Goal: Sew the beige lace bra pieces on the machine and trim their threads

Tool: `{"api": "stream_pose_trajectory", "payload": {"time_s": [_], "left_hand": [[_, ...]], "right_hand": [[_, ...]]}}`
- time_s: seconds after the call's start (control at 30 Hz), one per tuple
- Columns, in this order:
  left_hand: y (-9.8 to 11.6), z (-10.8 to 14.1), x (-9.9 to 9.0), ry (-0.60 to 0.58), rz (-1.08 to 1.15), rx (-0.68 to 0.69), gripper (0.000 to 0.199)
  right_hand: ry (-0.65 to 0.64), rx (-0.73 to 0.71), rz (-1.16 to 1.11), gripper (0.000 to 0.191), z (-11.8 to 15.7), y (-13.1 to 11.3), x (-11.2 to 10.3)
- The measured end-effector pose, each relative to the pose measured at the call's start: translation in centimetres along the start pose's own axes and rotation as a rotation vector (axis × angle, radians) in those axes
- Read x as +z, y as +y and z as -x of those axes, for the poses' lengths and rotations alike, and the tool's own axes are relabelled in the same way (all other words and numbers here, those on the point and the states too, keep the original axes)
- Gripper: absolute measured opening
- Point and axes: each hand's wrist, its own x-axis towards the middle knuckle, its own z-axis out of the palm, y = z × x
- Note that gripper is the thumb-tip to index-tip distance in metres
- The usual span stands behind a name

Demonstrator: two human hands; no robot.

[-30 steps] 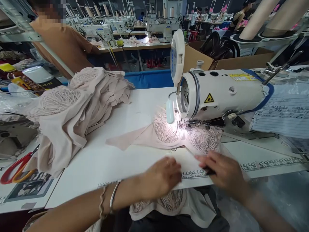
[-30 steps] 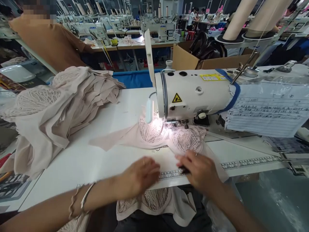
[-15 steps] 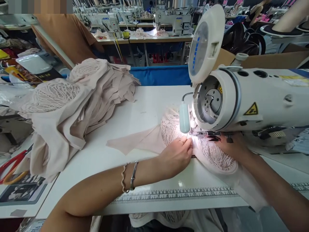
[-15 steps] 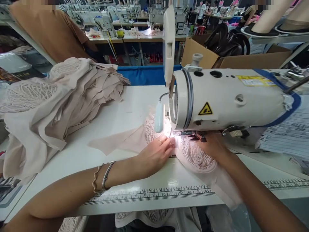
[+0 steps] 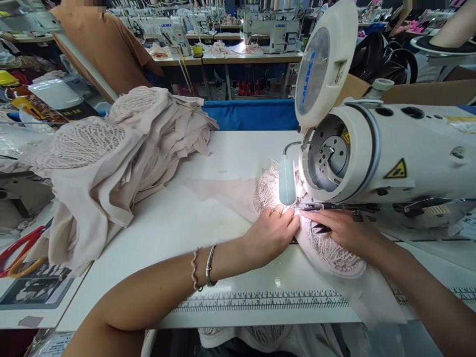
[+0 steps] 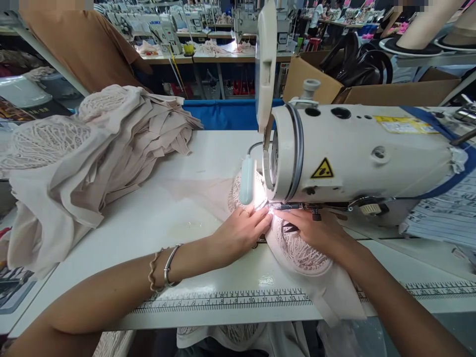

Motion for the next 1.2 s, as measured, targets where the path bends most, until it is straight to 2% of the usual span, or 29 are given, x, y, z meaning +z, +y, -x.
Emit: {"api": "stream_pose_trajectory", "payload": {"time_s": [0.33, 0.63, 0.83, 1.0, 1.2], "left_hand": [[-2.0, -0.5, -0.1, 0.003, 0.054, 0.007, 0.024], [-3.0, -0.8, 0.4, 0.029, 0.109, 0.035, 0.025], [-3.7, -1.0, 0.1, 0.013, 0.175, 0.041, 0.024], [-3.8, -1.2, -0.2, 0.007, 0.193, 0.036, 0.025], [-3.8, -1.2, -0.4, -0.029, 0.173, 0.024, 0.029]], "right_hand": [[-0.011, -0.004, 0.137, 0.065, -0.1, -2.1, -0.6], [0.102, -0.038, 0.176, 0.058, -0.2, -2.8, -0.3], [0.117, 0.014, 0.143, 0.050, -0.1, -2.8, 0.5], [0.062, 0.059, 0.072, 0.041, -0.1, -3.0, 0.1], [0.082, 0.074, 0.010, 0.050, -0.1, -3.2, -0.2]]}}
